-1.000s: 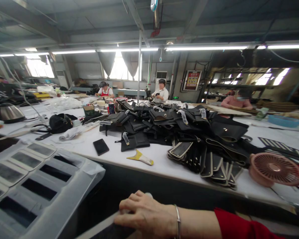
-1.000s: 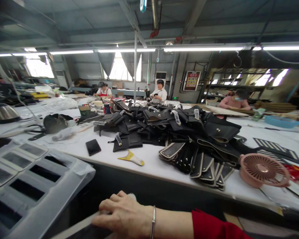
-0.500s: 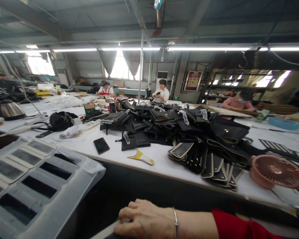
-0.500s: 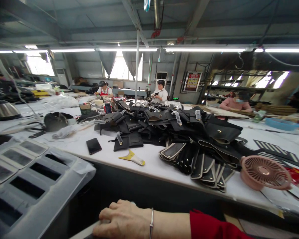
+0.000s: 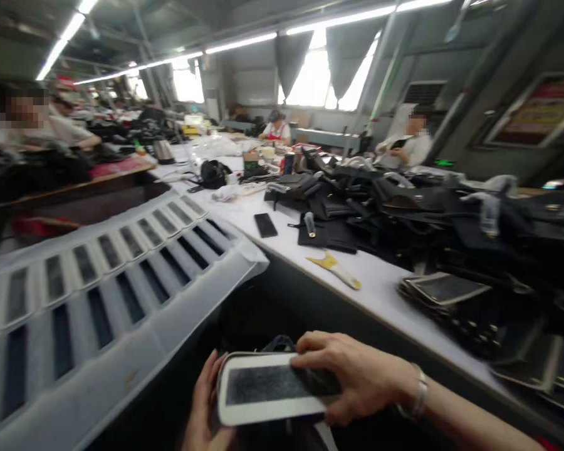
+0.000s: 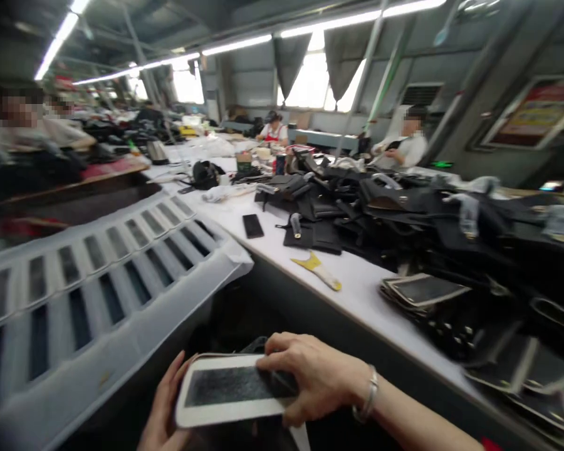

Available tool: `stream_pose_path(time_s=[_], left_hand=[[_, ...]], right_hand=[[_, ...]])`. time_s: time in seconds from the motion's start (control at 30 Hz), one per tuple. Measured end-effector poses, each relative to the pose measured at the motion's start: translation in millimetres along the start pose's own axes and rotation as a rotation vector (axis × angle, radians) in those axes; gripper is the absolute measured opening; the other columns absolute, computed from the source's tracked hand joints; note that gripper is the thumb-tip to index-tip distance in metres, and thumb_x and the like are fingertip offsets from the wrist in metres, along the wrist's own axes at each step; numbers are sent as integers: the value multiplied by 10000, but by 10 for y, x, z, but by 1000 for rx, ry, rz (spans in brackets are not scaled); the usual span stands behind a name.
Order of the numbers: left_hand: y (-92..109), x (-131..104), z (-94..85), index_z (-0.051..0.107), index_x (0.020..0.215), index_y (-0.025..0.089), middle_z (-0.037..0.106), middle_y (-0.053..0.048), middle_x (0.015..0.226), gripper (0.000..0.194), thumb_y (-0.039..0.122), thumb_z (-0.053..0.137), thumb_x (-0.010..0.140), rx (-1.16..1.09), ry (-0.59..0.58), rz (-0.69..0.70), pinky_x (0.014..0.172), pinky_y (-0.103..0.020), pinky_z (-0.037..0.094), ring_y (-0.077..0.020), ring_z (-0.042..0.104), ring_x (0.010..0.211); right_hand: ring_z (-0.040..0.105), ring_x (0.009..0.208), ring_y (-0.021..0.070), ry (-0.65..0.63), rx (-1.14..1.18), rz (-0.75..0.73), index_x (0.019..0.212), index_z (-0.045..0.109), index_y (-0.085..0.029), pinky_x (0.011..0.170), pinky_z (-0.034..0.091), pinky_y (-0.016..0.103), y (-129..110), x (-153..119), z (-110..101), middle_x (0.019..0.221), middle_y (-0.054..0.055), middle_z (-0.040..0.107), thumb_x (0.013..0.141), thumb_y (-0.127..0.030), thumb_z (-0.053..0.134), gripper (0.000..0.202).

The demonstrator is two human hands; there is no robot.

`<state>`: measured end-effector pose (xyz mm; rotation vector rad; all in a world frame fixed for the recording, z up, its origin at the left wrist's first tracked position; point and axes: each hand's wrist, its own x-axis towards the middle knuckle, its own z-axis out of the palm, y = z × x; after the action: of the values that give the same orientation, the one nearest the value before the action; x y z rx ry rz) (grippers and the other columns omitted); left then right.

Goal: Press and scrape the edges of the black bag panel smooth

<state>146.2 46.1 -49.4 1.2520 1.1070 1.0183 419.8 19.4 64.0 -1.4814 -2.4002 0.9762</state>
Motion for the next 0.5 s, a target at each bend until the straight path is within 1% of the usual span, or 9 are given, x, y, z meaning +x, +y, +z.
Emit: stream_pose_path(time_s=[0.07, 0.1, 0.17, 0.23, 0.3, 0.37, 0.43, 0.5], left_hand=[[-93, -25, 23, 316, 1472, 252, 433, -114, 1509, 871, 507, 720, 744, -71, 7, -23, 1202, -486, 262, -323, 360, 1417], [-125, -33, 33, 303, 1480, 245, 409, -116, 1526, 899, 513, 730, 736, -96, 3, -32, 1212, -472, 240, -314, 342, 1429], [-154, -50, 50, 297, 1487, 243, 387, -110, 1543, 913, 509, 741, 734, -126, -8, -45, 1216, -444, 235, -303, 325, 1438], [-145, -69, 59, 302, 1488, 242, 373, -106, 1552, 882, 471, 734, 754, -132, -15, -57, 1214, -436, 242, -304, 325, 1438], [-117, -82, 60, 289, 1496, 236, 359, -108, 1559, 839, 405, 703, 786, -116, -20, -78, 1220, -458, 214, -304, 317, 1441], [-89, -85, 53, 265, 1506, 238, 335, -94, 1572, 818, 340, 660, 797, -101, -43, -92, 1229, -467, 171, -291, 297, 1451], [-71, -84, 43, 240, 1513, 250, 316, -67, 1583, 824, 309, 626, 788, -99, -69, -96, 1234, -444, 152, -269, 287, 1456], [-60, -83, 36, 229, 1518, 257, 312, -55, 1585, 836, 305, 617, 779, -97, -78, -99, 1232, -411, 169, -254, 290, 1456]], right_hand=[[605, 950, 215, -58, 76, 63, 1171, 650, -300, 828, 487, 287, -68, 4, -88, 1144, 6, 591, 591, -237, 786, 600], [605, 954, 217, -84, 99, 92, 1167, 654, -306, 834, 491, 288, -89, 10, -128, 1140, 5, 593, 596, -201, 765, 590], [606, 985, 229, -131, 122, 131, 1172, 654, -312, 863, 496, 298, -113, 30, -180, 1153, 12, 596, 616, -162, 729, 581], [601, 1045, 243, -157, 120, 152, 1214, 635, -329, 913, 491, 315, -113, 58, -179, 1203, 20, 587, 633, -140, 706, 614], [582, 1116, 256, -151, 89, 172, 1276, 596, -361, 974, 474, 344, -87, 90, -122, 1281, 25, 562, 652, -131, 699, 673], [558, 1173, 288, -121, 24, 215, 1331, 559, -375, 1020, 455, 398, -39, 113, -25, 1346, 44, 537, 669, -139, 719, 721], [540, 1203, 336, -87, -41, 254, 1351, 554, -365, 1032, 453, 454, 23, 117, 74, 1386, 78, 518, 664, -167, 775, 748], [514, 1235, 376, -66, -67, 257, 1369, 543, -368, 1044, 445, 500, 89, 97, 134, 1415, 97, 498, 653, -233, 838, 786]])
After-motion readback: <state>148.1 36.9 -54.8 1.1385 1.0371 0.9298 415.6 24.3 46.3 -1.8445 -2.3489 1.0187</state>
